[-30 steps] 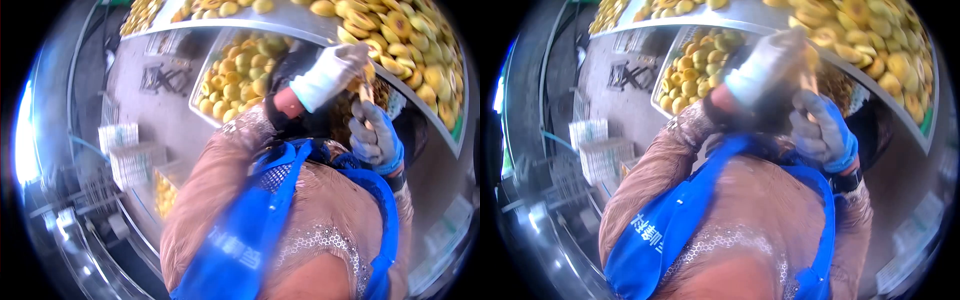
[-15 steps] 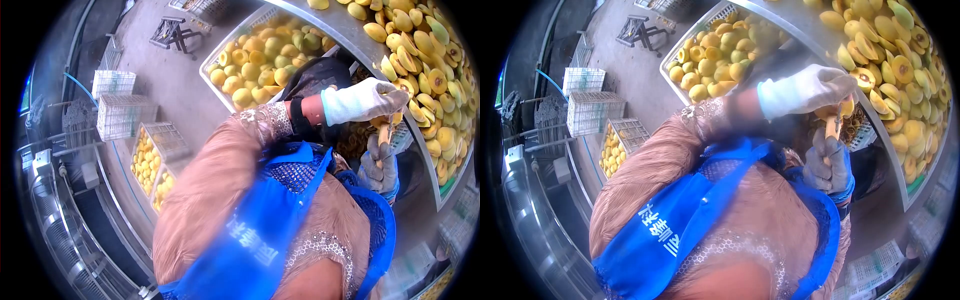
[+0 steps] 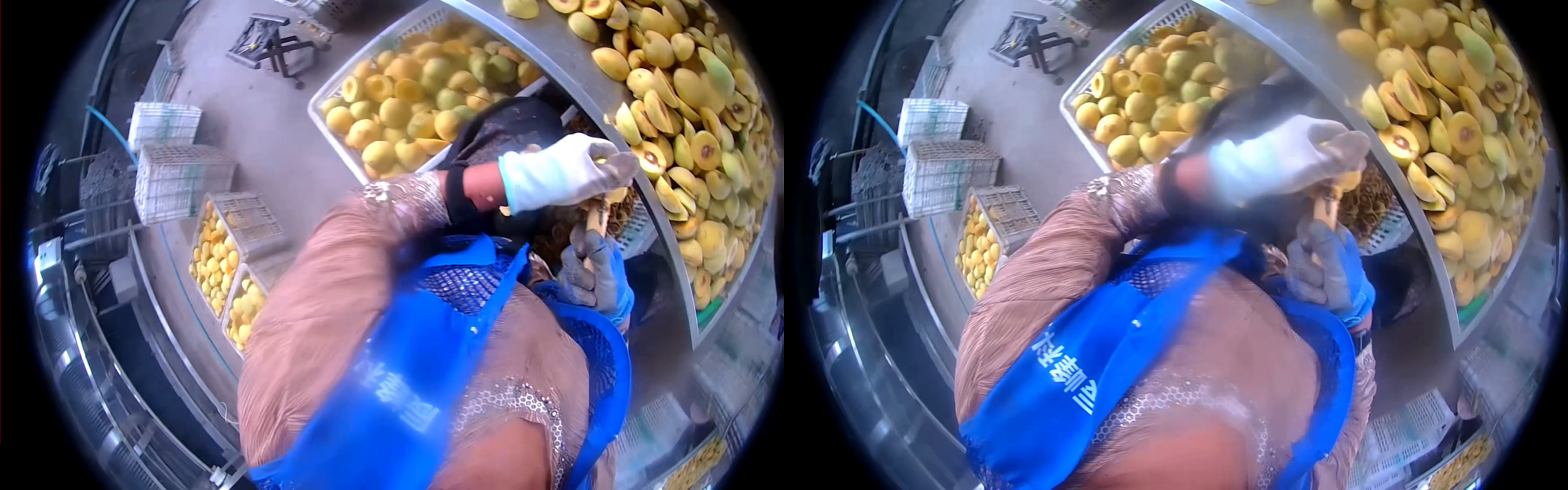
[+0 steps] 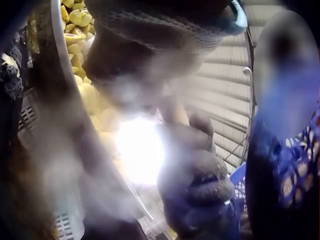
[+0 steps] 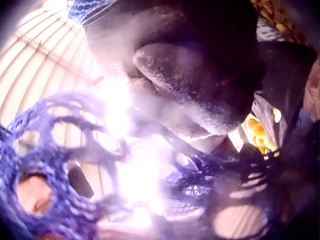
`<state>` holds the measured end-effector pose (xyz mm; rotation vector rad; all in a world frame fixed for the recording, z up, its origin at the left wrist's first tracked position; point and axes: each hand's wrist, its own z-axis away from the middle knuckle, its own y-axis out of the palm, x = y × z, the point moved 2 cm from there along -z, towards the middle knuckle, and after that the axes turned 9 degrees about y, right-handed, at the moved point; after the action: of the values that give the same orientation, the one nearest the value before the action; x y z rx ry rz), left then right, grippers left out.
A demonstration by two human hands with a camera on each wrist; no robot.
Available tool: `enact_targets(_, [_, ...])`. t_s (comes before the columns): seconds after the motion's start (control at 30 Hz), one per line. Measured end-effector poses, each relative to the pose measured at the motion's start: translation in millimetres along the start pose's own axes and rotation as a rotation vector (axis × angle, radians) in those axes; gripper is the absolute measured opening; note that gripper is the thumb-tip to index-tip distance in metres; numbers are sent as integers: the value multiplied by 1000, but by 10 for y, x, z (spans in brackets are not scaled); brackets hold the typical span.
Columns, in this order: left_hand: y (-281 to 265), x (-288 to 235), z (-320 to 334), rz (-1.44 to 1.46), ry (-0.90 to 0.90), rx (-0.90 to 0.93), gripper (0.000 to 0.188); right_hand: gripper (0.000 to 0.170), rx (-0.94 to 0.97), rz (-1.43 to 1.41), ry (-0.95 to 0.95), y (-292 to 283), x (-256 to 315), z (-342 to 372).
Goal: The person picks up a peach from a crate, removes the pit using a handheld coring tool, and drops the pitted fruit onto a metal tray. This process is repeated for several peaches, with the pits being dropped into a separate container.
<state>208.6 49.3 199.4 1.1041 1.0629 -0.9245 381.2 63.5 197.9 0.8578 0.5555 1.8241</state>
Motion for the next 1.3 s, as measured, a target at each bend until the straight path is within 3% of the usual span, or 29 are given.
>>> enact_targets(0.03, [-29,-57,-8,-54,-23,38,52,19,29,11,-12,22,6,-18])
enact_targets(0.13, [-3,-54,67,-47,325,-109,43,20,139,-78,53,-20,11,-69])
enact_targets(0.17, [-35,-74,58,-34,248,-54,46,20,175,-133,84,-43,10,-70])
enact_targets(0.23, [-124,26,-12,-111,422,74,46,19,194,-81,52,-3,5,-102])
enact_targets(0.27, [-154,43,-57,-99,309,103,45,18,205,-49,33,30,9,-120])
enact_targets(0.3, [-189,58,-62,-112,320,139,42,15,189,-15,9,43,2,-116])
enact_targets(0.4, [-287,-25,-53,-218,367,215,33,30,96,-38,59,54,22,-76])
enact_targets(0.47, [-196,32,-33,76,176,93,36,28,241,-40,57,61,47,-125])
enact_targets(0.5, [-202,53,-58,101,251,140,42,28,267,-52,54,48,48,-145])
enact_targets(0.53, [-176,59,-12,-94,290,76,52,28,298,-60,55,45,44,-155])
enact_targets(0.63, [-85,18,-8,-144,245,-94,46,27,252,1,34,56,51,-100])
enact_targets(0.73, [-28,-151,61,-148,180,-63,44,29,181,59,34,83,77,-6])
enact_targets(0.83, [10,-180,72,-132,258,-43,44,30,345,-47,26,35,66,44])
enact_targets(0.93, [2,-154,73,-96,306,5,43,26,317,19,-2,119,85,120])
enact_targets(1.0, [-3,-221,115,-68,212,34,41,23,183,160,-29,131,92,140])
enact_targets(1.03, [4,-213,120,-78,243,16,40,21,115,232,-43,137,105,158])
enact_targets(1.17, [31,-123,74,-20,296,9,36,13,220,22,53,137,125,236])
enact_targets(1.3, [123,-45,71,75,332,-93,36,17,132,236,-35,106,107,198])
